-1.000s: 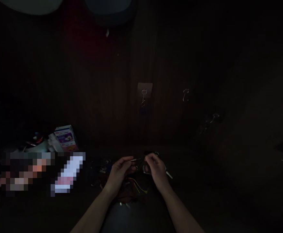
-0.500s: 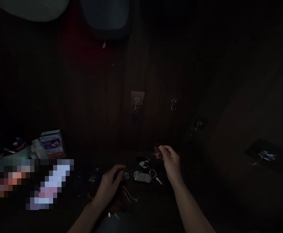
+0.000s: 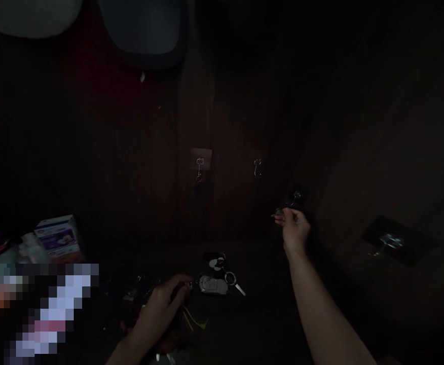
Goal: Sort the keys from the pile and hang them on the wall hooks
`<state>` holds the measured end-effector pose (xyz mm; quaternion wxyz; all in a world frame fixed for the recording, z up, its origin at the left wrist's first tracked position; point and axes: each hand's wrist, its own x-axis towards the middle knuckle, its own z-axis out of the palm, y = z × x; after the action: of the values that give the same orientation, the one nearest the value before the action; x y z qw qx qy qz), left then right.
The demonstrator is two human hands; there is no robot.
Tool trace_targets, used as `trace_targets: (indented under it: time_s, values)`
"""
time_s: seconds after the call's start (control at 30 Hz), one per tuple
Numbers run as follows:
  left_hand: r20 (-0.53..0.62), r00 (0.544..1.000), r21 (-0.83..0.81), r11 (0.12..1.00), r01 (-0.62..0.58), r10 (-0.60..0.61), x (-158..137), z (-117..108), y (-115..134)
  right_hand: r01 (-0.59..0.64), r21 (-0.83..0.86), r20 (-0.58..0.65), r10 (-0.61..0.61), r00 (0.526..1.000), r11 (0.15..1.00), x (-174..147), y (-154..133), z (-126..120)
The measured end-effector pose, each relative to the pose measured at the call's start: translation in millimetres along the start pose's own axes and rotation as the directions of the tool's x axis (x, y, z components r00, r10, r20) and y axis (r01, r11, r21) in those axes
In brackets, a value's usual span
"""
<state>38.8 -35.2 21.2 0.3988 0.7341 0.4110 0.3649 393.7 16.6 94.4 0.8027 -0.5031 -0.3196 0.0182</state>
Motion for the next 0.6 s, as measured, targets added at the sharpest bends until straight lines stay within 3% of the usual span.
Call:
trace_targets:
  time_s: [0.2, 0.6]
  values:
    - [0.03, 0.999, 0.09, 0.996, -0.015, 0.013, 0.8, 1.0, -3.2, -0.014, 0.037, -0.081, 0.017, 0.997, 0.999, 14.1, -1.6, 7.2]
    - [0.084, 0.996, 0.21, 0.978, -0.017, -0.001, -0.3, 0.1, -3.1, -0.124, -0.144, -0.205, 0.093, 0.974, 0.982, 7.8, -0.8, 14.2]
